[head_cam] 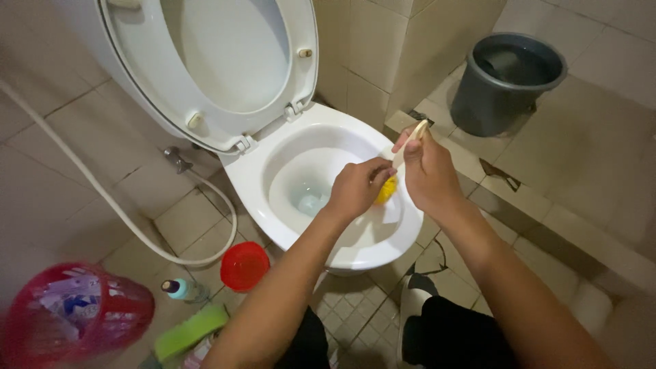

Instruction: Apply cleaner to a toilet brush and scrub the inside of a toilet bowl.

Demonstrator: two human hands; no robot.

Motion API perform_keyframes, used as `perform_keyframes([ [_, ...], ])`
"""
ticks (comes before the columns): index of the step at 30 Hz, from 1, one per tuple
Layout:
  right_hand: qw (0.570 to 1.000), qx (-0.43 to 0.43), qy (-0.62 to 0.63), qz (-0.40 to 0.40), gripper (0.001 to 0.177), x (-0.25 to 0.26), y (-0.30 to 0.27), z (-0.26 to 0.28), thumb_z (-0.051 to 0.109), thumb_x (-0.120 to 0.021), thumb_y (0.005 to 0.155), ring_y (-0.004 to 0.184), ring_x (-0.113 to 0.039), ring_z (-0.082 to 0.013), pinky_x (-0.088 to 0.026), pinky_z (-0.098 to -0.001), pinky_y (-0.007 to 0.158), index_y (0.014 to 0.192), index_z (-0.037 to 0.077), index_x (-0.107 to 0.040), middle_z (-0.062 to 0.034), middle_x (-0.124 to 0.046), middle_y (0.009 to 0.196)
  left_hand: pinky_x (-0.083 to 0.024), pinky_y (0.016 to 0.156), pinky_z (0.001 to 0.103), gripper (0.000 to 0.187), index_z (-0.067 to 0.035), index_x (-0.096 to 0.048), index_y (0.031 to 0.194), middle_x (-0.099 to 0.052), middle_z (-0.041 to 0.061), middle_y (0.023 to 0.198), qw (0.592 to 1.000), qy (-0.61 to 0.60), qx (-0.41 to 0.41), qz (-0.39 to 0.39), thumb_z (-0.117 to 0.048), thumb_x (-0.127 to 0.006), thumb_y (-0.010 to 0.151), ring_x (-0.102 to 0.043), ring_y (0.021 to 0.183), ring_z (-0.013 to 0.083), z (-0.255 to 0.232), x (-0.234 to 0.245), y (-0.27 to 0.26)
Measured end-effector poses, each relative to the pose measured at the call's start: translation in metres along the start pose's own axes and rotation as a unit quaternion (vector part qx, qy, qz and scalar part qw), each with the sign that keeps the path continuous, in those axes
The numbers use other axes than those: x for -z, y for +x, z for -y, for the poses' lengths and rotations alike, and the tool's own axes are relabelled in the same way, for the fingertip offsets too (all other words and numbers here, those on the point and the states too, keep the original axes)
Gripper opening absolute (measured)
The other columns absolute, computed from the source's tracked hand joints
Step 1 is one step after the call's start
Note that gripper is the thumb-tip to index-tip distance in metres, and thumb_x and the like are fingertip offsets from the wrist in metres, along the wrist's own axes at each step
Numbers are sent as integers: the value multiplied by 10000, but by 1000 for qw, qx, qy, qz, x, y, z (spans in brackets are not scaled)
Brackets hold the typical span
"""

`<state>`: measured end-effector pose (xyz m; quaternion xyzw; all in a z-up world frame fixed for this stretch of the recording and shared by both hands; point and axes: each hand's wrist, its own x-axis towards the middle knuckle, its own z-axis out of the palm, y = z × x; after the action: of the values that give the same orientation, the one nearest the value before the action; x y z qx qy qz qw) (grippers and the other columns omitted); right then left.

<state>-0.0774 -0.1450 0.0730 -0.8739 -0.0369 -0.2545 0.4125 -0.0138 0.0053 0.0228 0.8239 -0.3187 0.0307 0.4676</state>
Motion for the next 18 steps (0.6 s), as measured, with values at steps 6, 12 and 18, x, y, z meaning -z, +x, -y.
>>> perform_keyframes([
  [6, 1000, 16, -6, 15, 608, -7, 3, -11, 569, -251, 1103, 891, -685, -304, -500, -421, 805, 1081, 49, -566, -135, -674, 963, -572, 693, 386, 225, -116, -743, 1085, -775, 108, 923, 1000, -22, -3, 3, -275, -677, 941, -764, 803, 299, 28, -10, 4],
  [12, 1000, -7, 27, 4, 578, -5, 4, 3, 541, -273, 1101, 810, -689, -283, -526, -410, 772, 1054, 43, -563, -132, -657, 860, -592, 733, 370, 223, -95, -720, 1122, -782, 122, 914, 996, -87, 3, 28, -250, -638, 984, -784, 802, 282, 22, -4, 0],
  [18, 998, -45, -37, 29, 586, -4, 8, 1, 533, -238, 1085, 733, -667, -264, -511, -389, 683, 1012, 62, -578, -132, -628, 805, -585, 805, 349, 224, -73, -733, 1130, -787, 132, 1000, 996, -74, -12, 42, -216, -678, 966, -781, 908, 258, 19, 0, 0],
])
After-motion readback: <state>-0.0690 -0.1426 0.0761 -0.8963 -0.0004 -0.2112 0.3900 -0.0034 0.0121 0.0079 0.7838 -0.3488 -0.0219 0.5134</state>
